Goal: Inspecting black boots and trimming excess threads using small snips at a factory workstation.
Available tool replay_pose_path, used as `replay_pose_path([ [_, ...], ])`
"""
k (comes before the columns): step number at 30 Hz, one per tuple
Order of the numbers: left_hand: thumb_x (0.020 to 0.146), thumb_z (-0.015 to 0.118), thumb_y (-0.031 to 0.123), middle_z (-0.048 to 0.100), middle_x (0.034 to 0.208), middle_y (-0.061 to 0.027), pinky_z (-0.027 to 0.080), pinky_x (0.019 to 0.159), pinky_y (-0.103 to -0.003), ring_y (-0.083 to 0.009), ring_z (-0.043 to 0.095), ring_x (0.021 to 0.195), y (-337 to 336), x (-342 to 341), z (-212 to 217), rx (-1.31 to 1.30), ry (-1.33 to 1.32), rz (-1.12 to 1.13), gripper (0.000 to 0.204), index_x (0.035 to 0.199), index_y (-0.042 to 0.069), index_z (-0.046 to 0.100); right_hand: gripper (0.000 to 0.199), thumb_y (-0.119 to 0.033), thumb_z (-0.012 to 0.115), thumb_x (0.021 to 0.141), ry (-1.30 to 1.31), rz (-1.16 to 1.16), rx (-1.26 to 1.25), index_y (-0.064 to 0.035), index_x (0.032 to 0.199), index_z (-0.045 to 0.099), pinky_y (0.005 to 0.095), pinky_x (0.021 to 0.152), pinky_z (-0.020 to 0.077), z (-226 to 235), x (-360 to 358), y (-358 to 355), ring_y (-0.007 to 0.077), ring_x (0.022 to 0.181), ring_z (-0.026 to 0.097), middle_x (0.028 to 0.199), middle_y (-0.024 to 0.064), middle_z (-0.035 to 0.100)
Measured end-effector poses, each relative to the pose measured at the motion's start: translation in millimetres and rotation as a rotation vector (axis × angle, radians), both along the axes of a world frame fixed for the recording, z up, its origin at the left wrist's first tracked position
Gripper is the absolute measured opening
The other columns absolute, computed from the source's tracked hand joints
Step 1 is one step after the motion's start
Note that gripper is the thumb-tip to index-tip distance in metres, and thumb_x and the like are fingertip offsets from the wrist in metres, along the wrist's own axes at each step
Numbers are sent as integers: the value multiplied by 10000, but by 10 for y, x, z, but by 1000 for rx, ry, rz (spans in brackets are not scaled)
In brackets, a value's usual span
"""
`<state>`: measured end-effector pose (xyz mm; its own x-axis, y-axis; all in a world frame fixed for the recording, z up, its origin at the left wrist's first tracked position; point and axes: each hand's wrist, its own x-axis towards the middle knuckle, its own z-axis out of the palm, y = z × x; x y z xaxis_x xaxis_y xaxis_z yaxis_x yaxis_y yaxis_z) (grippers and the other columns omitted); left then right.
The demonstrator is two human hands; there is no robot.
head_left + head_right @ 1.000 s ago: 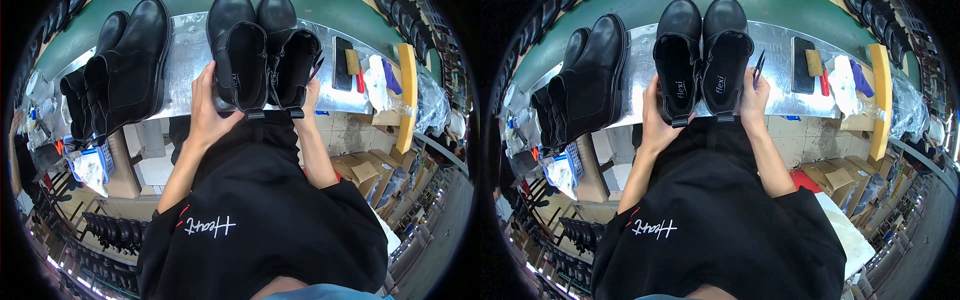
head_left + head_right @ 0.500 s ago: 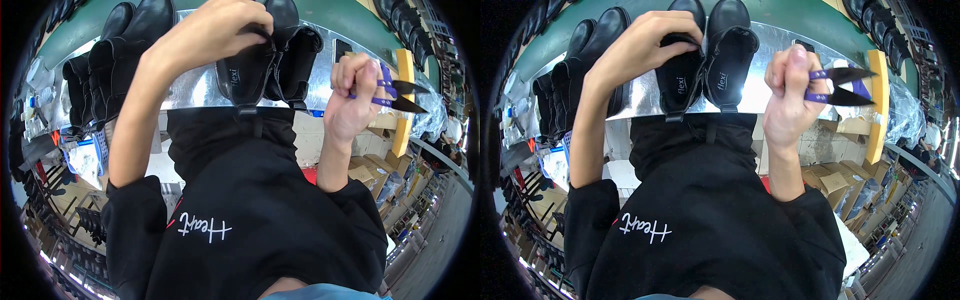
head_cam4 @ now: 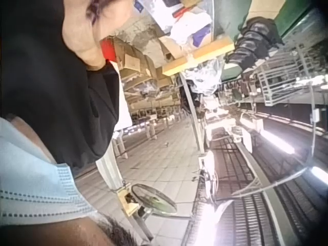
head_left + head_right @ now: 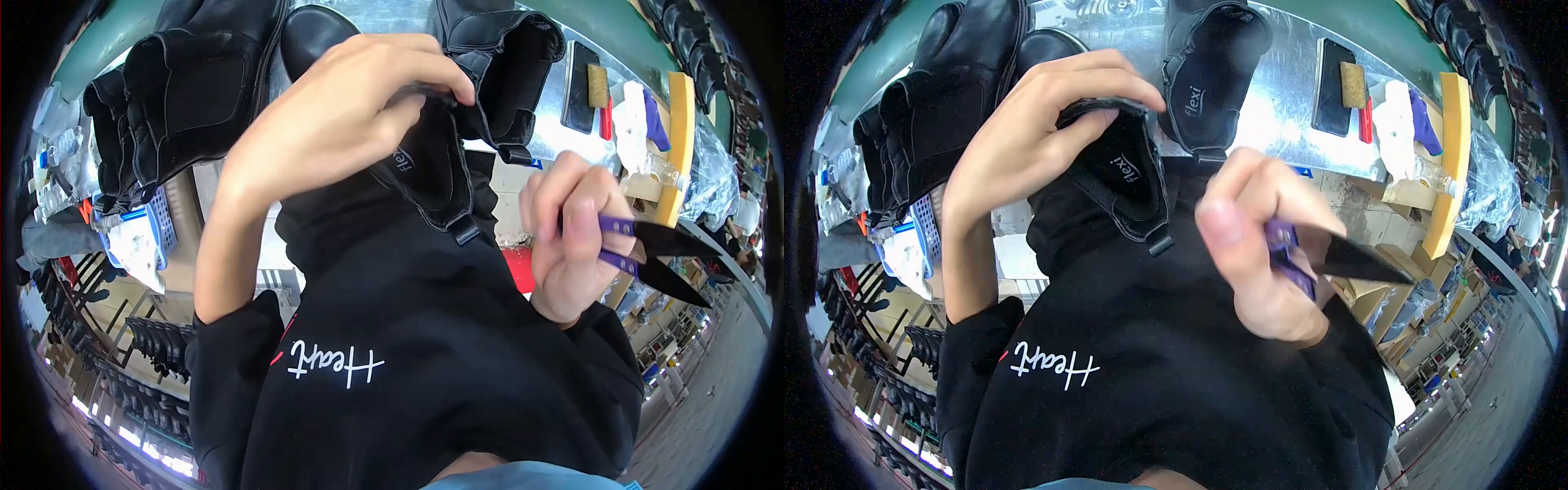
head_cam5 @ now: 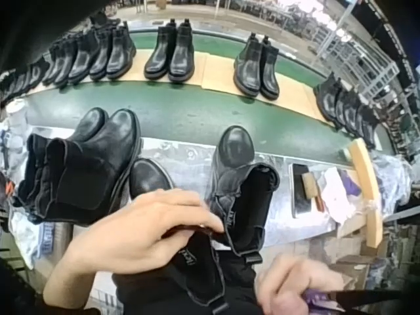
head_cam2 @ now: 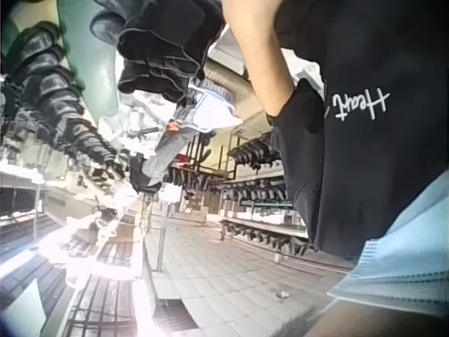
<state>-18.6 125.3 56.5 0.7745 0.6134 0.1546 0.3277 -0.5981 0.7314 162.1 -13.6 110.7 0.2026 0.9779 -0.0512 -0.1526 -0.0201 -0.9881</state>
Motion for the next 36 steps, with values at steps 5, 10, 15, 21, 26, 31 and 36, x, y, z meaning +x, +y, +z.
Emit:
replay_pose_path([
  [5,817,662,21,676,986,-139,490,882,-362,-315,645,954,71,11,-8,-242,-94,-248,176,986,-30,659,229,-69,689,873,-38,151,-89,-23,718,527,266,532,353,-236,55,-327,102,573,455,700,58,557],
  [10,879,662,78,682,882,-129,496,832,-335,-261,659,874,65,52,-43,-361,-78,-218,140,902,-60,663,565,-502,608,917,-589,51,17,58,982,650,271,526,316,-363,211,-462,123,597,455,693,43,537],
  [15,872,666,89,684,862,-131,498,823,-322,-246,664,851,18,89,34,-446,-65,-172,164,904,-72,660,710,-560,671,846,-1029,77,130,54,1202,652,264,541,349,-19,405,-236,143,615,467,800,67,565],
  [21,864,666,104,700,840,-144,508,810,-317,-245,682,815,-17,133,-15,-315,-26,-124,183,914,-72,671,532,-165,841,678,-1285,406,205,-33,1175,703,293,547,427,112,382,9,173,649,535,794,62,543],
  [26,870,660,112,705,838,-148,513,808,-317,-244,689,818,-54,140,-46,-327,-31,-87,184,921,-63,682,508,-143,828,665,-1398,487,164,-26,1146,717,307,575,433,183,303,128,182,657,536,795,70,542],
  [31,867,658,116,692,829,-132,511,800,-322,-237,677,816,-86,142,-75,-258,-13,-52,173,899,-51,689,488,-150,814,687,-1496,600,220,-41,1152,714,319,566,437,216,216,215,183,646,532,783,61,504],
  [36,892,625,143,683,826,-194,514,721,-340,-291,666,749,110,100,250,-560,32,-100,221,932,-62,697,465,-160,806,706,-1585,628,238,-80,1156,721,323,566,445,282,247,266,184,639,530,800,61,501],
])
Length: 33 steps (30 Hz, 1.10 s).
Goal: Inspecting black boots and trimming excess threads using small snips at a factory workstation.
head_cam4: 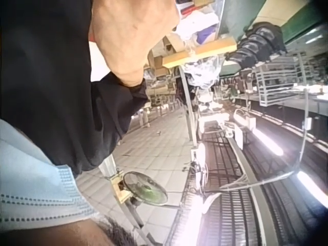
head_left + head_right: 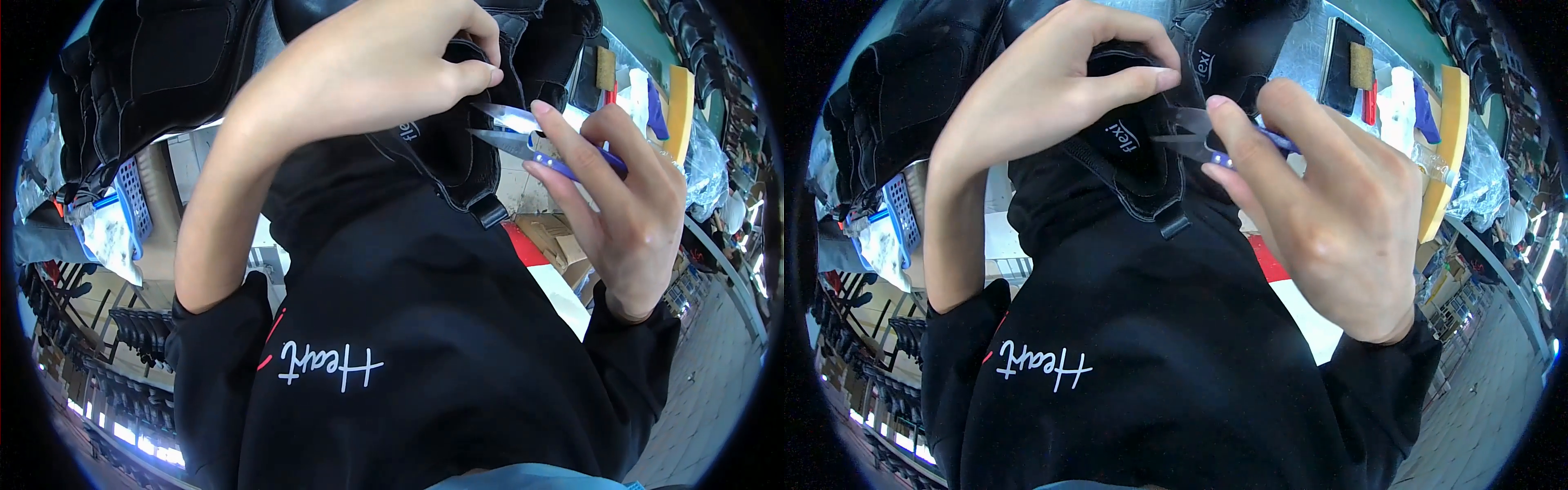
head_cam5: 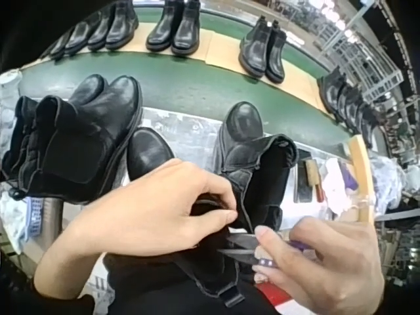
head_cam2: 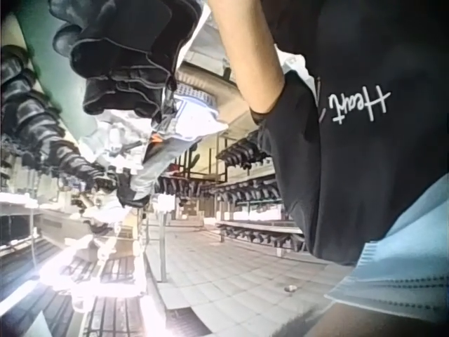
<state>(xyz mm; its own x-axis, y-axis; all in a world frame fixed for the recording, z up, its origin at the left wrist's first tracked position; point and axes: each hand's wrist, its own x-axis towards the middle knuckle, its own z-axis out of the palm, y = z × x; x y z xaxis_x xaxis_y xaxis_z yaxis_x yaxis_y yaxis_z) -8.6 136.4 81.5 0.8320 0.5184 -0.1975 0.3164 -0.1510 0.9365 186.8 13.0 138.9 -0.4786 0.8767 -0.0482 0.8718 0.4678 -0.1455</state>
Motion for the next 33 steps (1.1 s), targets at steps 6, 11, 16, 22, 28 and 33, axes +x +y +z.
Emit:
replay_pose_path([
  [6,897,617,172,692,866,-229,526,761,-354,-289,680,791,54,-61,-26,-132,-8,-153,275,987,-75,695,451,-144,804,708,8,6,-7,-93,1150,726,325,571,452,2,32,34,186,643,535,811,61,506],
  [11,908,594,162,675,908,-243,490,871,-406,-370,636,938,-8,-15,-6,-16,86,-109,271,974,-77,700,433,-112,807,695,36,-47,-42,-75,1120,735,316,572,446,27,41,44,181,644,542,798,59,507],
  [16,903,595,166,665,884,-247,489,866,-412,-381,632,914,-58,-2,-33,48,99,-54,267,946,-74,704,411,-84,809,684,15,-119,-70,-56,1089,742,308,577,432,74,-5,40,168,655,531,793,60,498],
  [22,895,599,167,658,866,-255,490,860,-410,-375,631,899,-65,20,-26,73,137,-39,275,935,-84,703,391,-80,813,675,18,-113,-84,-41,1058,745,308,588,433,86,-3,74,170,670,528,780,60,495],
  [28,895,595,165,665,873,-248,489,865,-411,-364,635,909,-48,16,-32,-73,159,-61,275,925,-88,702,366,-62,807,690,48,-157,-115,-31,1049,743,301,585,423,85,-17,51,174,668,521,765,62,488],
  [33,897,597,166,674,882,-239,489,868,-409,-358,638,923,-84,0,-54,32,66,-19,275,924,-86,702,369,-65,814,697,48,-143,-119,-39,1059,745,298,577,421,75,-14,40,171,661,526,761,63,494],
])
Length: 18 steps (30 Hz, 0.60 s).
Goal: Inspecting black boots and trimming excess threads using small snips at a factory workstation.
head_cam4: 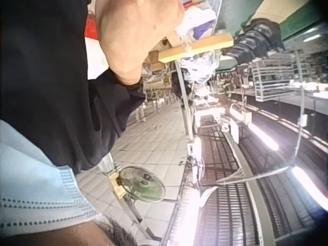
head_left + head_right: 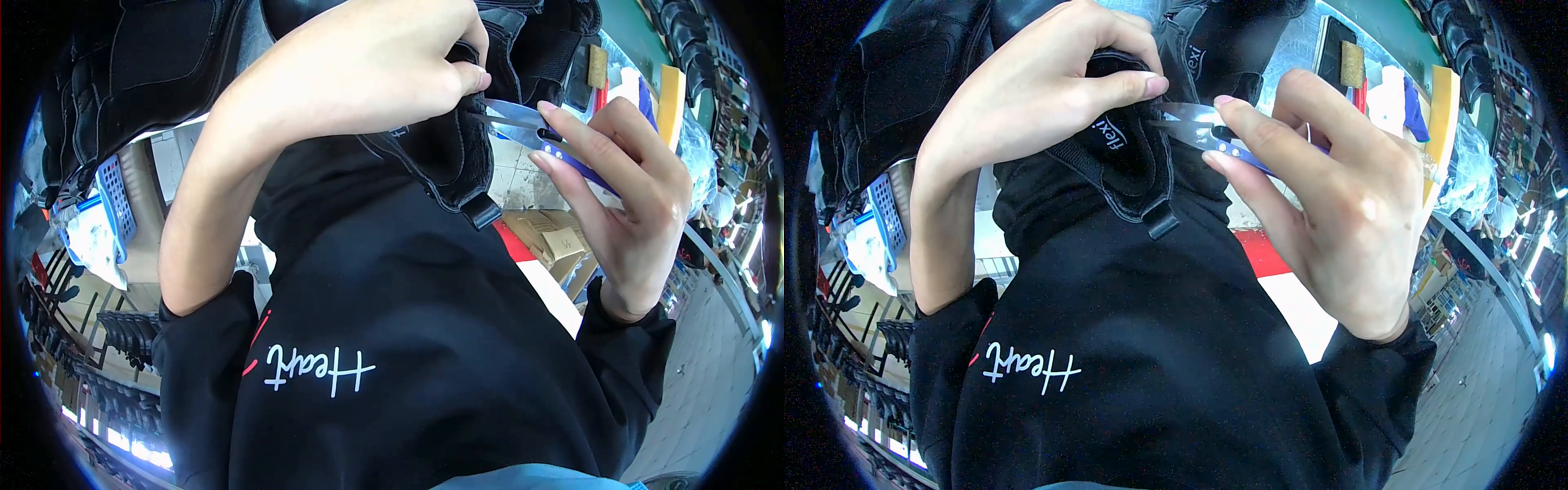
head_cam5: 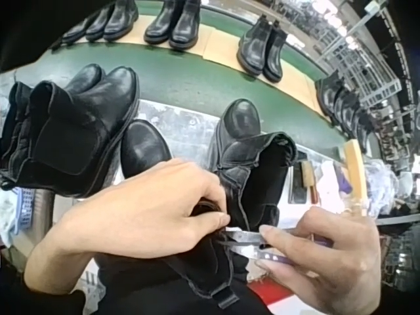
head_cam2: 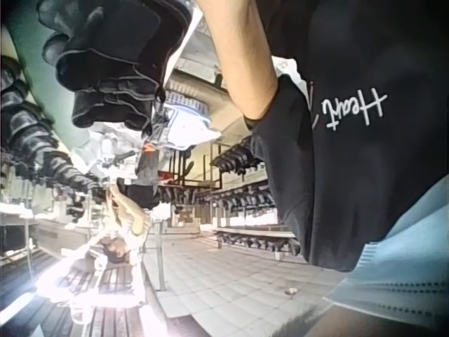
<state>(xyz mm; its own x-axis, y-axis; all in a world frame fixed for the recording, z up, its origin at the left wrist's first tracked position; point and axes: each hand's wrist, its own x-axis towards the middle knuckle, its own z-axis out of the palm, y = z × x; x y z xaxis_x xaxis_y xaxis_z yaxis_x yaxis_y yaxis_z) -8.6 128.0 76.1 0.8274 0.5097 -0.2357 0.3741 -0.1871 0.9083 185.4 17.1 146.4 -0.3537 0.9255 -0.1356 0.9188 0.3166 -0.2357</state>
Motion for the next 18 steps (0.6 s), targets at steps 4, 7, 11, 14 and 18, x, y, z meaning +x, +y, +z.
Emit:
replay_pose_path([
  [4,898,598,164,674,881,-239,495,856,-409,-362,644,899,20,16,-8,-35,30,-28,272,925,-86,702,372,-77,816,709,-21,12,34,-57,1075,749,291,574,437,-19,11,-27,168,654,543,764,63,506],
  [7,898,600,162,676,867,-235,503,834,-408,-365,651,857,54,21,-5,-72,37,-32,271,921,-88,702,358,-103,818,720,-28,12,48,-76,1072,756,293,576,454,-35,-4,-33,169,655,554,772,62,516],
  [11,894,605,159,681,851,-231,510,807,-402,-359,660,818,16,8,-7,-47,-6,17,272,909,-97,698,348,-126,821,722,-61,55,104,-91,1063,761,298,576,461,-55,-2,-43,170,655,557,774,60,524],
  [14,890,608,155,682,854,-235,511,799,-398,-358,663,827,65,38,29,-118,81,-31,270,910,-100,695,329,-142,818,731,-96,91,149,-98,1053,765,301,573,463,-60,-6,-55,170,652,559,776,57,530],
  [18,892,606,149,680,848,-234,513,785,-398,-355,664,823,29,17,-6,-50,-2,22,267,909,-102,695,326,-123,818,725,-96,124,165,-94,1045,766,297,548,435,-74,13,-44,163,643,546,773,49,528],
])
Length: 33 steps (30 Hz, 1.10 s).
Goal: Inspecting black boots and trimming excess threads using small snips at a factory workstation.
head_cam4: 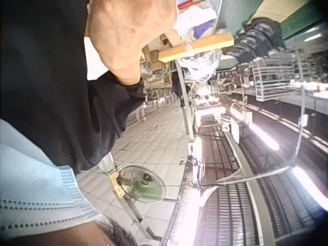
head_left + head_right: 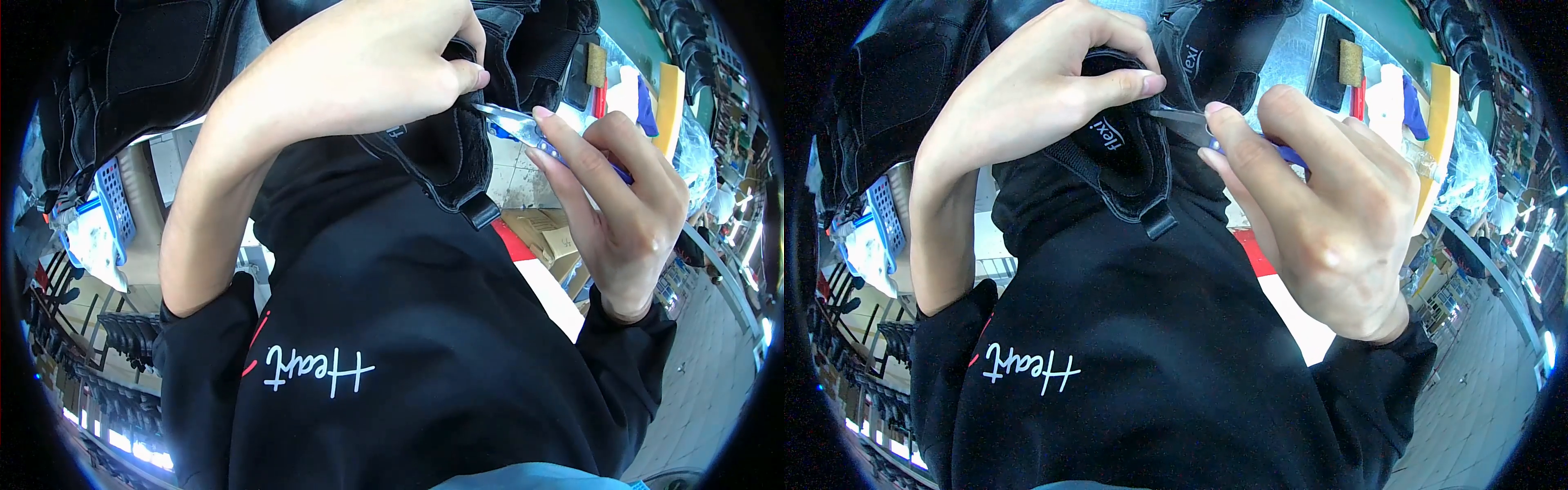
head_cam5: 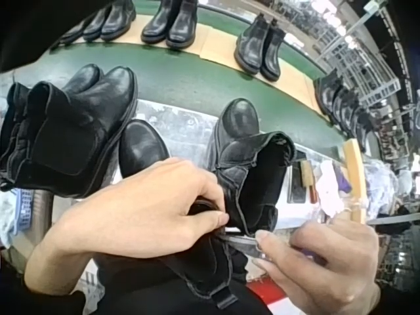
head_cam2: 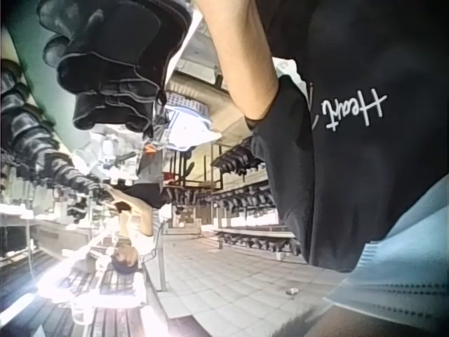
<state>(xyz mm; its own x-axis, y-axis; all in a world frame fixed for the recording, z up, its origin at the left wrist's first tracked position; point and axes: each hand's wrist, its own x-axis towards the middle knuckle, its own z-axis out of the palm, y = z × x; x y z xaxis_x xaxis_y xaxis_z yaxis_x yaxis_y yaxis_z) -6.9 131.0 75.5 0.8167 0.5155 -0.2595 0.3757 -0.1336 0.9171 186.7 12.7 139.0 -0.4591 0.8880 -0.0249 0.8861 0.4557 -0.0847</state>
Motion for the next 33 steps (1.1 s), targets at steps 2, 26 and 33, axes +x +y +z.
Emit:
replay_pose_path([
  [2,893,606,147,680,851,-235,515,780,-395,-356,667,826,60,35,22,-153,111,-69,265,914,-101,695,328,-114,820,721,-7,-9,-29,-89,1044,765,295,537,424,41,31,19,160,640,542,773,47,528],
  [26,885,608,128,677,827,-224,518,750,-386,-343,670,775,-27,-7,-27,-40,-19,9,245,885,-103,690,332,-160,834,705,-77,64,-28,-89,1022,768,299,530,428,113,-40,77,170,629,532,754,53,516],
  [33,895,620,166,681,912,-233,499,840,-395,-342,664,896,7,-22,-39,-43,21,-67,265,914,-86,700,449,-228,869,671,87,-10,-50,3,1032,735,243,565,416,207,97,94,143,695,567,818,76,573],
])
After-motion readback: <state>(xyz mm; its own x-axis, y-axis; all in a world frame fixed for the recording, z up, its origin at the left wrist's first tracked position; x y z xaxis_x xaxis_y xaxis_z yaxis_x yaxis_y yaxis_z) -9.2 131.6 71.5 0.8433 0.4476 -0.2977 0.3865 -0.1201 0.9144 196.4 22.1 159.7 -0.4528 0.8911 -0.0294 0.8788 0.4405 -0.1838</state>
